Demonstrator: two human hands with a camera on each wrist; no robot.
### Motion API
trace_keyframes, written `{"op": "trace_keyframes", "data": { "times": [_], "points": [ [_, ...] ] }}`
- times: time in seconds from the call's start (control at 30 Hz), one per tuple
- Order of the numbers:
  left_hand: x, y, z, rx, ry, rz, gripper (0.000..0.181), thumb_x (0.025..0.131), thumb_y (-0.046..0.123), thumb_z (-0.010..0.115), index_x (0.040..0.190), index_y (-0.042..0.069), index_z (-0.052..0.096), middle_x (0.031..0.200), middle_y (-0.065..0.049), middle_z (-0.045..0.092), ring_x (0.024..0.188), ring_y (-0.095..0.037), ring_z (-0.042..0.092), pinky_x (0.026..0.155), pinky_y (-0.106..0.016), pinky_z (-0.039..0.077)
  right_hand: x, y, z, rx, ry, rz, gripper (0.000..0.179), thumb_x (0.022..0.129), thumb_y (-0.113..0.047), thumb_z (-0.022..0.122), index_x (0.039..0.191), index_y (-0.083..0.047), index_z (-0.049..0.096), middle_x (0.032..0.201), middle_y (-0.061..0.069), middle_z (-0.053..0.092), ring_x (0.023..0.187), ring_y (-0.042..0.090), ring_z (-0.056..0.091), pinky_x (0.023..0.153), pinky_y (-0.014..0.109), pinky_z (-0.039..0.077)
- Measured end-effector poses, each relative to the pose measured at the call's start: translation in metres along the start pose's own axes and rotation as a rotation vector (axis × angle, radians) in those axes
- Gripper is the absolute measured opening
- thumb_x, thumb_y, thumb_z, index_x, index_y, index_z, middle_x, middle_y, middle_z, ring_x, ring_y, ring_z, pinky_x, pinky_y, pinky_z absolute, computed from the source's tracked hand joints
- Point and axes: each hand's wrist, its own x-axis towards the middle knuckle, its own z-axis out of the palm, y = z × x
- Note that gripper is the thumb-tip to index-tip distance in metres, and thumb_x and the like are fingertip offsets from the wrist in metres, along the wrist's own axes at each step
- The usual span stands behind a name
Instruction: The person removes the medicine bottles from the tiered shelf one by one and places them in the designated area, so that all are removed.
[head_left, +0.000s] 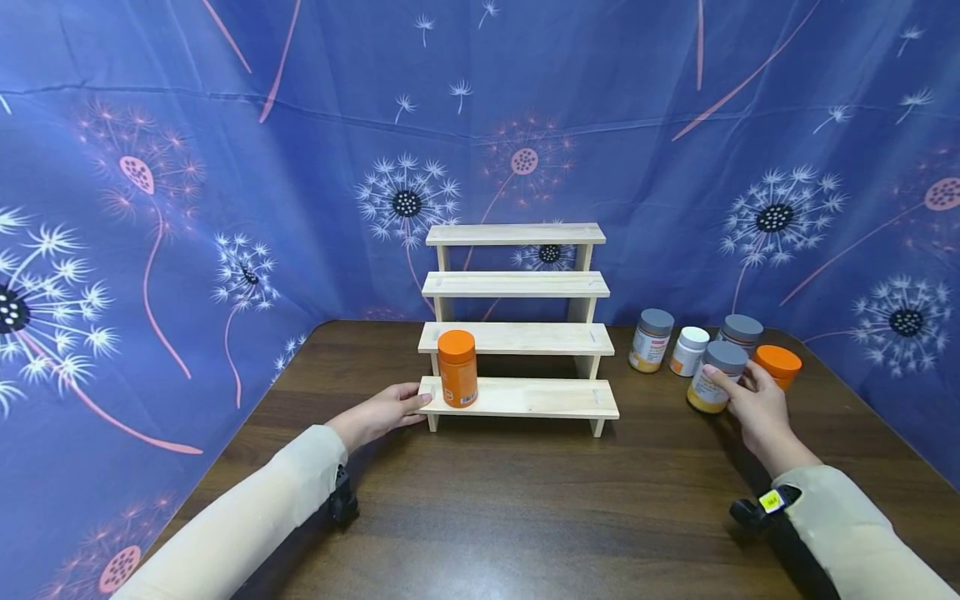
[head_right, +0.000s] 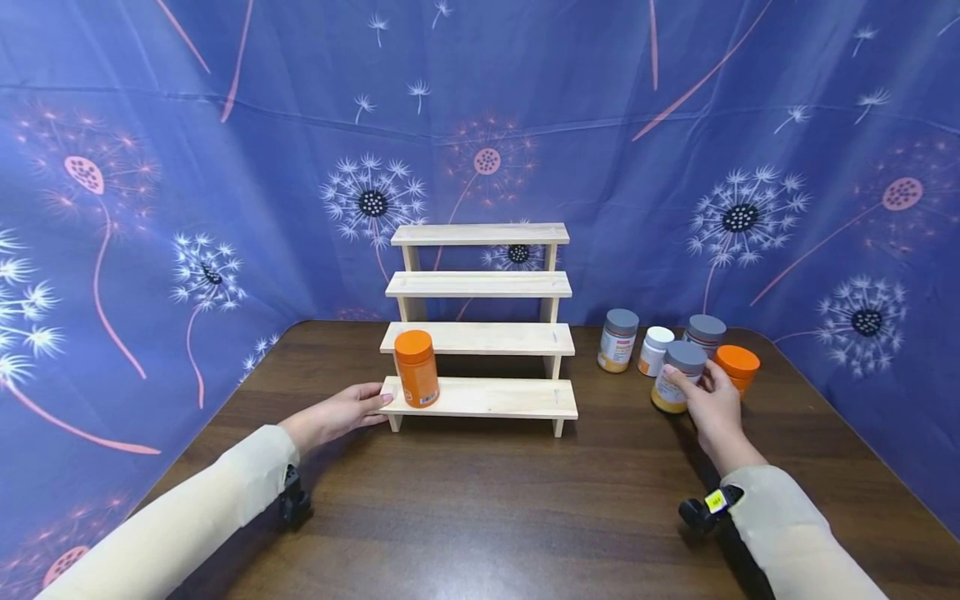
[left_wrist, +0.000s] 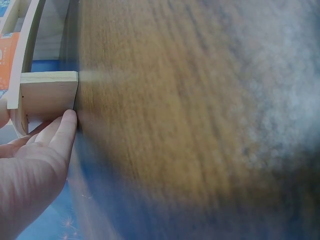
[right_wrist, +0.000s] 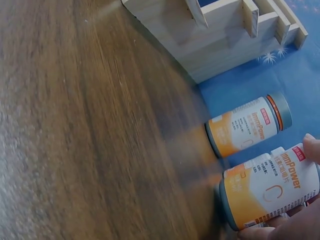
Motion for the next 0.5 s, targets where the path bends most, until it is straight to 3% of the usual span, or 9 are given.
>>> {"op": "trace_keyframes", "data": {
  "times": [0.1,0.17,0.33,0.5],
  "points": [
    [0.000,0.000,-0.001,0.001,-0.008,0.007,0.050,0.105,0.014,0.041,0.145,-0.012,0.026,0.138,-0.031,0.047,0.122,-0.026,0.053,0.113,-0.045,0.039,0.022,0.019,-0.006,0.011,0.002,-0.010,0.094,0.086,-0.057,0.064,0.157,-0.025,0.012,0.162,0.012,0.008,0.146,0.036,0.016,0.115,0.062,0.025],
    [0.000,0.000,0.000,0.001,-0.014,0.015,0.050,0.105,0.013,0.040,0.145,-0.013,0.026,0.138,-0.031,0.047,0.122,-0.025,0.053,0.113,-0.046,0.039,0.023,0.020,-0.006,0.002,0.009,-0.006,0.094,0.085,-0.058,0.063,0.157,-0.026,0.011,0.162,0.011,0.008,0.146,0.036,0.017,0.115,0.061,0.026],
    [-0.001,-0.001,0.000,0.004,-0.018,0.025,0.049,0.105,0.014,0.040,0.145,-0.013,0.027,0.137,-0.031,0.048,0.121,-0.025,0.053,0.113,-0.046,0.039,-0.001,0.001,0.000,-0.016,0.010,0.011,0.092,0.090,-0.054,0.059,0.157,-0.019,0.006,0.162,0.013,0.004,0.147,0.037,0.014,0.115,0.061,0.025],
    [-0.001,-0.002,0.000,0.011,-0.016,0.027,0.050,0.105,0.014,0.040,0.145,-0.013,0.027,0.138,-0.030,0.047,0.122,-0.026,0.053,0.113,-0.046,0.039,-0.002,0.001,0.001,-0.029,0.016,0.020,0.095,0.088,-0.057,0.059,0.157,-0.020,0.006,0.162,0.013,0.005,0.146,0.038,0.017,0.115,0.060,0.028]
  ]
}}
